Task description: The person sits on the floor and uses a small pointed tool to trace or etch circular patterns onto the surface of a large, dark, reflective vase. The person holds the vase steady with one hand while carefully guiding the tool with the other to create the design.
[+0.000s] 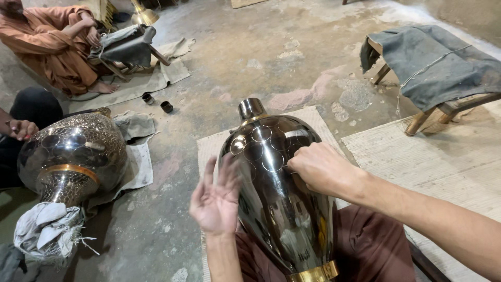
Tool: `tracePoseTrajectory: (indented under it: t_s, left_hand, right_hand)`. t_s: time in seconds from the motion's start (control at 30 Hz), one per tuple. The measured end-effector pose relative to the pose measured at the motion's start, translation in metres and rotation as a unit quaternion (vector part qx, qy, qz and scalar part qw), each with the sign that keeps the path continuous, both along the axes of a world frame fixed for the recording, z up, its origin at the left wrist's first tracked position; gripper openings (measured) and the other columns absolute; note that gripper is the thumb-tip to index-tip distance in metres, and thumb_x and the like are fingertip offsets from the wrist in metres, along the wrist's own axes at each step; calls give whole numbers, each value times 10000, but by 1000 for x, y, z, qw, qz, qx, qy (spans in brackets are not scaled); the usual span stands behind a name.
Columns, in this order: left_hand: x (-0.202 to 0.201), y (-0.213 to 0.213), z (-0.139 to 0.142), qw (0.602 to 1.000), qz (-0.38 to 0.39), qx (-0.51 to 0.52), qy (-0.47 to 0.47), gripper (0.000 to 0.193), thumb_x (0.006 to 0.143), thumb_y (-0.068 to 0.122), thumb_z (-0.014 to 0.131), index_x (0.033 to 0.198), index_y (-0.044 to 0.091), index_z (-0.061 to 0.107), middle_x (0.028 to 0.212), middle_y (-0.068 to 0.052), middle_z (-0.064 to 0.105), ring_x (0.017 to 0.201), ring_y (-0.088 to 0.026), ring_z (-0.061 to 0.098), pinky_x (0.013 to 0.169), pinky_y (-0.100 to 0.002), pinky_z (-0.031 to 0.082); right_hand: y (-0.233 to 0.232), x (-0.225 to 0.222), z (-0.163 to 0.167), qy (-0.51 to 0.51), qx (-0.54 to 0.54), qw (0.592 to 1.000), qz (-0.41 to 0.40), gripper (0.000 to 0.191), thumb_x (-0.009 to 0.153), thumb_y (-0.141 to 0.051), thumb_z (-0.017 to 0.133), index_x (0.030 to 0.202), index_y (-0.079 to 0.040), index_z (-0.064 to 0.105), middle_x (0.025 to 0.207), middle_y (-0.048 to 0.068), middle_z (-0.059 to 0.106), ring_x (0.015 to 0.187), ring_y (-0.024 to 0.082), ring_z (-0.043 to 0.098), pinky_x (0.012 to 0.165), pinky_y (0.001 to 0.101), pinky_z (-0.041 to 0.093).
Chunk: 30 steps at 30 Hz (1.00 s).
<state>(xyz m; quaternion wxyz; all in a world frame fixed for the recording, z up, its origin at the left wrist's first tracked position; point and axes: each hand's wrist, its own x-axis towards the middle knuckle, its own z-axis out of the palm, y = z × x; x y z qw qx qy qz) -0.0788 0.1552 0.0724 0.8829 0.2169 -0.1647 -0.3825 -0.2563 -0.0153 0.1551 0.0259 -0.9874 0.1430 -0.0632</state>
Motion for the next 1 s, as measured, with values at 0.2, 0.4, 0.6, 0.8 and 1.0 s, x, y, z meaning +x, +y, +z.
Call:
tracePoseTrajectory:
  t_s: [0.2, 0.4, 0.6, 0.8, 1.0]
  left_hand:
    - [-24, -13, 1, 738, 354, 296, -491, 884, 804, 413, 755, 1539, 109, 369, 1511, -203, 493, 1446, -384, 452, 1235, -572, 359]
    - [-70, -39, -37, 623, 206, 359, -664, 210, 724, 308, 846, 911, 225, 799, 1641, -179, 301, 1556, -402, 161, 1218, -685, 59]
    - [-83, -55, -44, 585, 190, 361, -701, 421, 720, 309, 843, 1137, 275, 796, 1656, -205, 174, 1522, -472, 118, 1154, -741, 26]
    - [-82, -55, -46, 571, 196, 359, -712, 454, 762, 349, 817, 1208, 283, 769, 1662, -208, 178, 1523, -473, 116, 1152, -734, 49]
    - [-83, -54, -48, 555, 207, 355, -723, 465, 787, 388, 805, 1240, 294, 754, 1664, -210, 179, 1526, -474, 118, 1153, -737, 60]
  right_hand:
    - [1, 3, -3, -8, 1, 1000, -2, 150, 762, 21, 666, 860, -47, 758, 815, 174, 734, 733, 338, 736, 656, 463, 591]
    - [-2, -8, -8, -7, 20, 995, -100, 319, 677, 47, 649, 953, -49, 778, 804, 196, 742, 790, 347, 732, 695, 468, 602]
    - [-7, -21, -11, -45, 66, 989, -124, 311, 728, -55, 738, 1037, -48, 775, 842, 199, 756, 792, 339, 753, 752, 455, 610]
    - [-6, -25, -13, -55, 75, 986, -135, 298, 727, -99, 776, 1023, -63, 784, 859, 203, 752, 808, 366, 740, 759, 461, 602]
    - [-5, -27, -14, -76, 68, 988, -119, 297, 712, -102, 776, 1005, -52, 787, 838, 213, 748, 816, 385, 730, 760, 476, 596]
